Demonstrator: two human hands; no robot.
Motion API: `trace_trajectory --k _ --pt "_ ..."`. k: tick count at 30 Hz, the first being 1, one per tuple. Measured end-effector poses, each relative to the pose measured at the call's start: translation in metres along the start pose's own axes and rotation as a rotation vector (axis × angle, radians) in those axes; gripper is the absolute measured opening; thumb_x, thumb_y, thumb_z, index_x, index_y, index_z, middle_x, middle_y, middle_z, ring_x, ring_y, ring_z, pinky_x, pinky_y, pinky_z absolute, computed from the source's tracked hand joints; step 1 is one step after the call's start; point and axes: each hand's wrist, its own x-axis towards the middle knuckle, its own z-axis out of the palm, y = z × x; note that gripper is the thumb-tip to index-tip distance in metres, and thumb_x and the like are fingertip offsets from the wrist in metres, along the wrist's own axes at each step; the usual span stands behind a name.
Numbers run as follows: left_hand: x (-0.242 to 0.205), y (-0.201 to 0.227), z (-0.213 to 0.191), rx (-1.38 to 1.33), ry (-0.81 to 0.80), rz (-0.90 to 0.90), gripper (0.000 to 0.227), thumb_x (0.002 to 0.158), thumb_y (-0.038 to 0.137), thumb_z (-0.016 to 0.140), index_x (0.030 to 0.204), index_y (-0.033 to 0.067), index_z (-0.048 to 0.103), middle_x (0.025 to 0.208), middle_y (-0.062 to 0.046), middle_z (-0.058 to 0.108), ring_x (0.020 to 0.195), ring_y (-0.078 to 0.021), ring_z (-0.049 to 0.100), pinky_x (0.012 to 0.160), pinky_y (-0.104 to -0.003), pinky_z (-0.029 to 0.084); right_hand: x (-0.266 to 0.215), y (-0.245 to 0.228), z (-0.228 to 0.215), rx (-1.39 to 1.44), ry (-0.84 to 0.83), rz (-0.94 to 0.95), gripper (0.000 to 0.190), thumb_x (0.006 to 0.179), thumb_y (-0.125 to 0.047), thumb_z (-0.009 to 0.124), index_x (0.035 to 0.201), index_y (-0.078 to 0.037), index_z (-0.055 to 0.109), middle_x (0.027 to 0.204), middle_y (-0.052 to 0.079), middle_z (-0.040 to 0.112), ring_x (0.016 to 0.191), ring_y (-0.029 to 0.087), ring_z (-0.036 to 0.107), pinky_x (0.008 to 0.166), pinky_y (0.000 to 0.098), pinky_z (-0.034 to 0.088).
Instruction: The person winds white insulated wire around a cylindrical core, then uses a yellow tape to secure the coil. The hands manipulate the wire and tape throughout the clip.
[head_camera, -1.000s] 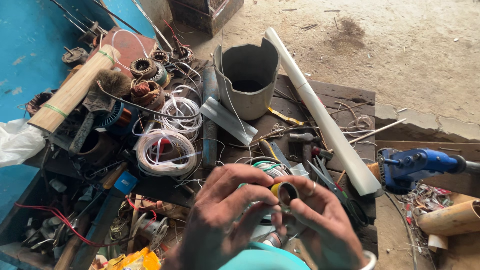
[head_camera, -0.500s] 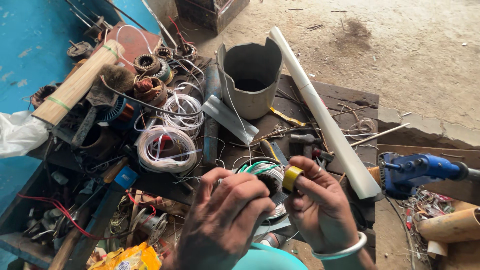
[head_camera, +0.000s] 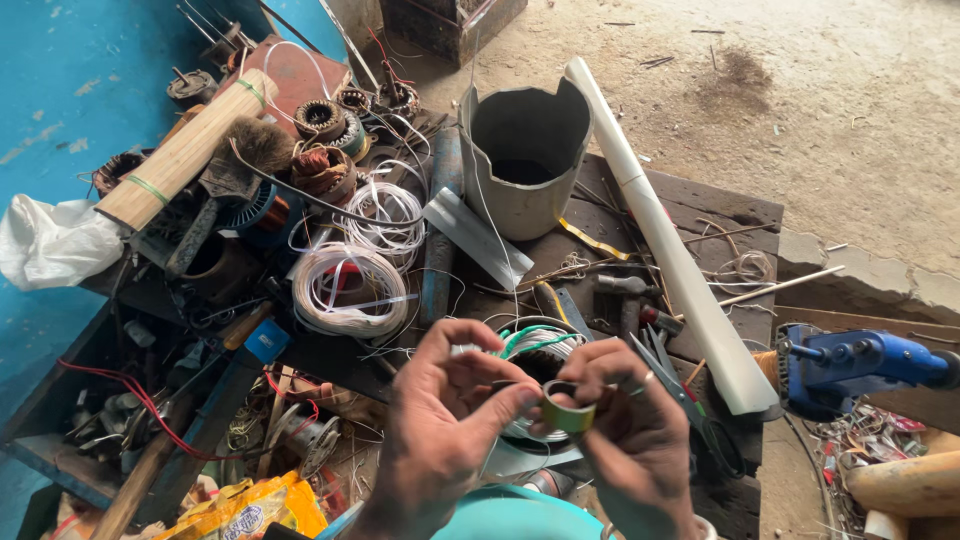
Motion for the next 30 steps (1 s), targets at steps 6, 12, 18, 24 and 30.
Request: trace_trajectory --k 6,12,18,24,30 --pt "-0.013 0.019 0.001 0.59 0.078 0.29 0.029 0.082 0.006 0.083 0.108 0.0056 0.072 0.088 -0.004 0.08 0.085 -0.0106 0.078 0.079 -0.025 0.061 0.0 -0.023 0.001 -0.648 -0.212 -0.024 0.024 0.08 0.0 0.076 0.103 0.001 0.069 0.115 0.014 0.06 0.095 0.019 0.063 0.077 0.032 0.051" --pt "-0.013 0.011 -0.001 0.23 -0.028 0.18 0.024 0.085 0.007 0.083 0.107 0.002 0.074 0.101 -0.01 0.077 0.095 -0.0149 0.074 0.088 -0.029 0.061 -0.006 -0.02 0.01 -0.736 -0.173 -0.123 0.014 0.09 -0.005 0.073 0.103 -0.001 0.074 0.118 0.012 0.064 0.094 0.019 0.071 0.084 0.0319 0.059" --pt "-0.019 -0.008 -0.004 -0.132 -0.089 0.155 0.022 0.089 0.005 0.08 0.108 -0.004 0.075 0.114 -0.016 0.07 0.101 -0.0181 0.071 0.092 -0.033 0.06 -0.013 -0.022 0.023 -0.851 -0.116 -0.194 0.018 0.09 -0.008 0.074 0.108 -0.002 0.074 0.118 0.01 0.065 0.097 0.014 0.073 0.083 0.026 0.06" --pt "-0.024 -0.013 -0.004 -0.098 0.06 0.11 0.016 0.088 0.008 0.076 0.098 -0.0045 0.075 0.099 -0.016 0.079 0.084 -0.0169 0.075 0.078 -0.031 0.062 -0.017 -0.007 0.022 -0.098 0.199 0.4 0.03 0.085 0.0 0.069 0.111 0.013 0.066 0.116 0.013 0.062 0.105 0.019 0.07 0.078 0.0307 0.062" --pt "-0.021 -0.002 -0.013 0.114 0.099 0.166 0.02 0.096 0.018 0.074 0.094 -0.0023 0.074 0.078 -0.01 0.076 0.065 -0.0096 0.068 0.059 -0.023 0.055 -0.013 -0.007 0.012 -0.175 -0.024 0.588 0.044 0.079 0.0 0.074 0.122 0.0 0.068 0.111 0.016 0.064 0.096 0.022 0.071 0.075 0.0354 0.067"
